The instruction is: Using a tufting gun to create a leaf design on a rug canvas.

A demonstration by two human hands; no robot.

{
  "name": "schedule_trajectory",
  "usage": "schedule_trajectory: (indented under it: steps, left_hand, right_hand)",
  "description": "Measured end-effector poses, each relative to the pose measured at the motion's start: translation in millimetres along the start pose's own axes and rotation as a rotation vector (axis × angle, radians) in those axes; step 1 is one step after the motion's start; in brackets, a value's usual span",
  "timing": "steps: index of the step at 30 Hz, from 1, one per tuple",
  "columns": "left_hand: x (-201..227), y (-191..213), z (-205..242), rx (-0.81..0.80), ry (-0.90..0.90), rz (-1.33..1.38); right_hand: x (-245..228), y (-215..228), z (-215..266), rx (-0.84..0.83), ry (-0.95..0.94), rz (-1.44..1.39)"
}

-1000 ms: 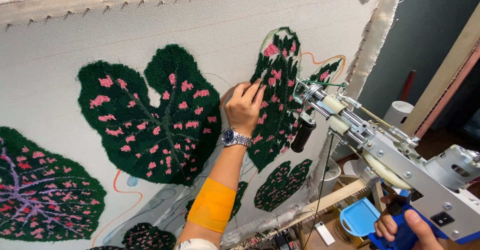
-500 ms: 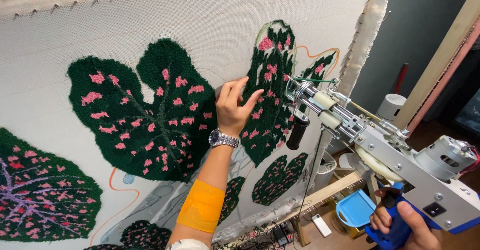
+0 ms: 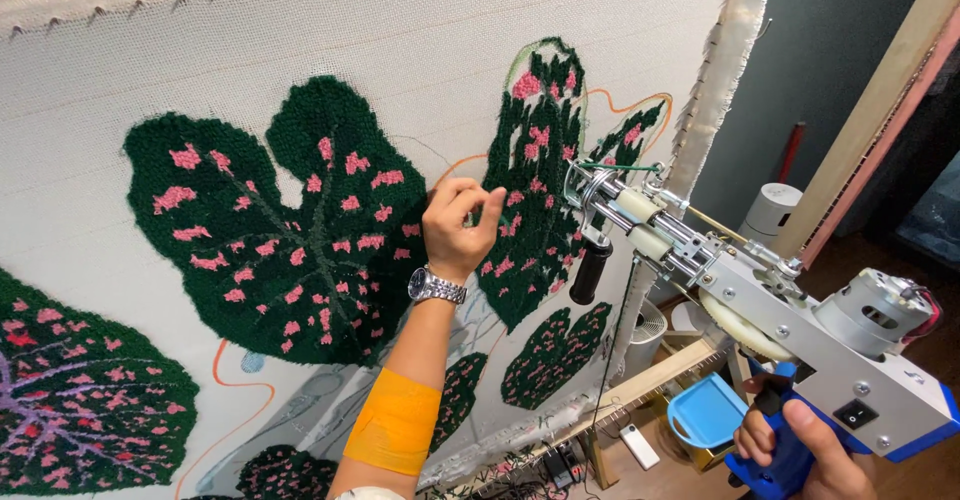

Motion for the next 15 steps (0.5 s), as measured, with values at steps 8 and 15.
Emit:
schedule_trajectory:
  steps: [8,15]
  left_hand:
    - [30.8,-6.2,-12.0,-0.02,-0.076,-0.149]
    - [30.1,-17.2,-14.8,-0.016,-0.246,-0.292]
  right_hand:
    - [3.5,-10.3,1.8,0.02,0.021,-0.056]
    - [-8.1,-30.7,11.1,0.013,0.011,-0.041]
Point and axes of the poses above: each hand's wrist, its own z-axis away from the middle knuckle, its own y-axis out of the back of the hand, x = y × z, the point moved 10 cm from there along -z, towards the middle knuckle, and after that the axes turned 10 degrees about z, right-handed, at the moved point
